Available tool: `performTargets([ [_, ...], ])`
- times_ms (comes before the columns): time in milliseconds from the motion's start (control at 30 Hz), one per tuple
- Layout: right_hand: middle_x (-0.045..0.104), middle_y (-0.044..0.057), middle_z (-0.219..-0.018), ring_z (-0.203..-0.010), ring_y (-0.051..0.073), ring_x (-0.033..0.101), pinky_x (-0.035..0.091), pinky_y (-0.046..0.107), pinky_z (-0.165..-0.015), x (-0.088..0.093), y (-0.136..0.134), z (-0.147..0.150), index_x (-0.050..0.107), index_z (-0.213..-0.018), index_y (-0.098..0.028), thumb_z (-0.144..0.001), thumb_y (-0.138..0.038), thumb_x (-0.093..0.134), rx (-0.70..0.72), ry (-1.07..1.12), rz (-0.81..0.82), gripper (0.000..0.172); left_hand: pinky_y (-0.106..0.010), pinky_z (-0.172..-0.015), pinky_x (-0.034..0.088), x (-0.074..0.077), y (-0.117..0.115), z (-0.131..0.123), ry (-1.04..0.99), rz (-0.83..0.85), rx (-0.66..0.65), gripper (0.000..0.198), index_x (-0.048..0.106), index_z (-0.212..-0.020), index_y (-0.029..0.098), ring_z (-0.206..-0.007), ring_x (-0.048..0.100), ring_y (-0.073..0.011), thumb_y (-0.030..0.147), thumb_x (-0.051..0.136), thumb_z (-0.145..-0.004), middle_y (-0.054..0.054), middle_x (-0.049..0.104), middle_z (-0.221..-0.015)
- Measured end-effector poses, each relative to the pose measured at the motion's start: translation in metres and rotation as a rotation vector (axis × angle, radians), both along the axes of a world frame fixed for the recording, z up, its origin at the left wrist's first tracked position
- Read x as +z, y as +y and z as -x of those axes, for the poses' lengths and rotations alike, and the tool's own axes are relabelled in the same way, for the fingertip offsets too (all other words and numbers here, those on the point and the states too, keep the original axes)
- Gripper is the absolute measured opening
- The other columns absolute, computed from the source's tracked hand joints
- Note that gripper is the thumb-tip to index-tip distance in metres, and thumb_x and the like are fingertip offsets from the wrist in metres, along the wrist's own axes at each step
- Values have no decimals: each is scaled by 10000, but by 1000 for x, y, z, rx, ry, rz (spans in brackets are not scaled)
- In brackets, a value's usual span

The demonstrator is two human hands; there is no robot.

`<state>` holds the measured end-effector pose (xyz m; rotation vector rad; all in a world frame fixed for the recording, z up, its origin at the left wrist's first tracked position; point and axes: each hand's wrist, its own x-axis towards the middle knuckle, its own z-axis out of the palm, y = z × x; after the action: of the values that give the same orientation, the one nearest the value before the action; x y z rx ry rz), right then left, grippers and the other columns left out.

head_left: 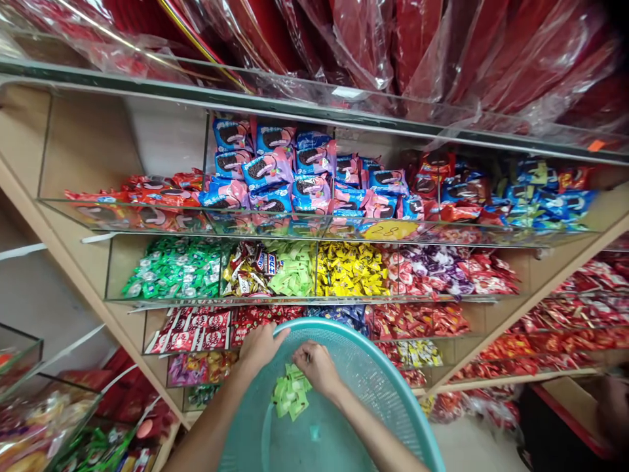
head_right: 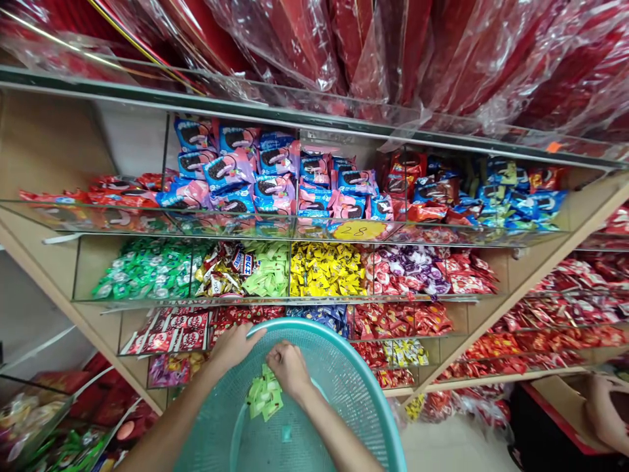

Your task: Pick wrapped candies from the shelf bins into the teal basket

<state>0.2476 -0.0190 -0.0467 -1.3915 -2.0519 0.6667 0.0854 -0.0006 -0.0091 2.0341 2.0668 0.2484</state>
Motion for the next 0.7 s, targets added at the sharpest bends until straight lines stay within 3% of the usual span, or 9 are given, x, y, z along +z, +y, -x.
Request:
performTargets([
  [300,586,9,-731,-697,121,554,354,205,-634,8,-5,5,621,-709,-181,-823,-179,508,21,-137,-65,161,-312,-728,440,-10,0,9,-13,-5,10,526,627,-978,215,-900,639,-250,593,285,-847,-114,696,-940],
  [400,585,8,-742,-720,123,555,360,204,-648,20,-6,6,625,-735,-188,-841,-190,507,52,-159,-109,159,-307,-734,437,-8,1,10,-19,7,16,517,625,-987,217,-915,636,-247,586,291,-849,-112,694,-960],
  [500,577,17,-786,-760,132,541,363,212,-667,53,-5,1,627,-807,-194,-856,-209,507,91,-186,-251,131,-298,-734,432,-4,3,10,-32,7,0,511,629,-954,212,-912,637,-244,577,285,-855,-104,698,-942],
  [700,532,49,-792,-774,161,479,327,250,-674,147,20,-15,596,-817,-174,-908,-229,430,46,-467,-648,197,-316,-727,425,-4,3,18,-43,-23,11,564,622,-984,197,-909,630,-266,602,252,-855,-116,692,-959],
])
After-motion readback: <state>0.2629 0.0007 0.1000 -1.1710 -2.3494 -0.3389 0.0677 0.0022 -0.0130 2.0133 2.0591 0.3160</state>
